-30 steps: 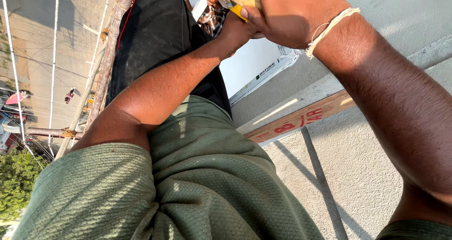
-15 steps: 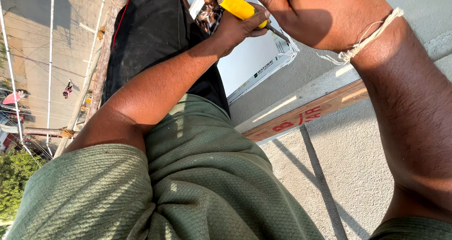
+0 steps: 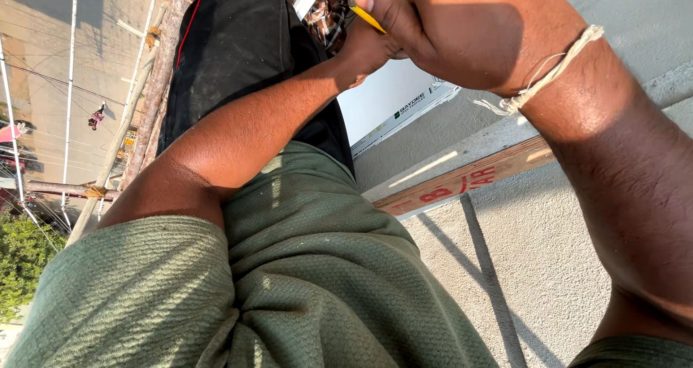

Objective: The person stands on wooden scaffolding outside a building and uses a yellow-handled chisel and a heavy hammer to chip and cut a channel into the concrete wall edge beside a window opening, repositioning the chisel along the edge and striking it repeatedly, then sets the tools down on a wooden plank.

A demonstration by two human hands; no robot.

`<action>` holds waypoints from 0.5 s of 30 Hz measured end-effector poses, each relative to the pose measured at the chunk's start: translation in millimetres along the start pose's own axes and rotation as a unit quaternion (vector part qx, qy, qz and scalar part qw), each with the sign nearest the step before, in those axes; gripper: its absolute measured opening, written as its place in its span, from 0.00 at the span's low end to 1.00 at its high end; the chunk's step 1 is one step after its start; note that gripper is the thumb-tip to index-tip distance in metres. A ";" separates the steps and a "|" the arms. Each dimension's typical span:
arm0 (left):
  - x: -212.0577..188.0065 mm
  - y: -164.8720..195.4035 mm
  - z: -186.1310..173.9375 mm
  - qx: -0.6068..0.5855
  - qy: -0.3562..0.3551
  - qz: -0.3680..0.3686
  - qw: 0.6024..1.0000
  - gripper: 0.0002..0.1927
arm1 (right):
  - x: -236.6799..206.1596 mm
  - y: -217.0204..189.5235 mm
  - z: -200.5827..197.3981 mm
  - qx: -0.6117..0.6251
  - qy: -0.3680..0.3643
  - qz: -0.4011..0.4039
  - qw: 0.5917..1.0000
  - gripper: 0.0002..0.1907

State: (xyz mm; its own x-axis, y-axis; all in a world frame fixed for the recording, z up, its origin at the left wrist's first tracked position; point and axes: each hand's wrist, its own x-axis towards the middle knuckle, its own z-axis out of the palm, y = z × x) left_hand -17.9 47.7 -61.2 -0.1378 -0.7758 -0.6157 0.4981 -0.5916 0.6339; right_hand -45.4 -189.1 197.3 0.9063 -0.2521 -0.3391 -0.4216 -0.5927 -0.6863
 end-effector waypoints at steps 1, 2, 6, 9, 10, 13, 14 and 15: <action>1.6 -4.0 -3.0 0.061 0.006 0.027 0.998 0.13 | 3.0 -1.3 4.8 -0.011 0.012 -0.009 1.000 0.16; 2.3 -6.8 -6.5 0.051 0.028 -0.040 0.998 0.10 | 6.4 -1.9 9.6 -0.062 -0.014 0.001 0.998 0.18; -6.2 -3.8 -14.6 0.060 0.020 -0.121 0.991 0.10 | 11.2 -1.0 18.0 -0.145 -0.107 0.055 0.982 0.22; -12.1 12.8 -6.2 0.043 0.010 -0.083 0.996 0.12 | -0.5 -1.7 5.3 -0.064 -0.006 -0.007 0.998 0.20; -13.2 20.1 -1.6 0.027 0.018 -0.079 0.996 0.13 | -7.5 -3.6 -1.6 -0.025 0.055 -0.042 0.997 0.19; -9.7 45.8 5.1 -0.014 0.040 -0.050 0.998 0.15 | -21.0 -5.3 -19.3 0.020 -0.031 0.058 0.998 0.19; -8.2 54.2 2.8 -0.038 0.035 -0.059 0.997 0.14 | -25.6 -3.9 -25.4 0.014 -0.023 0.055 0.998 0.19; -6.6 62.6 -2.0 -0.061 0.030 -0.066 0.995 0.13 | -30.0 -1.3 -31.8 -0.006 -0.014 0.046 0.999 0.18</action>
State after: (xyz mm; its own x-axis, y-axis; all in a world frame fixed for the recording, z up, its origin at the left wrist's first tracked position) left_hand 16.0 16.3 -18.4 -0.1590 -0.6763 -0.7193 0.5803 -0.6535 0.4861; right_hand -71.1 -205.1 228.9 0.8631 -0.2844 -0.4174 -0.5017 -0.5779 -0.6436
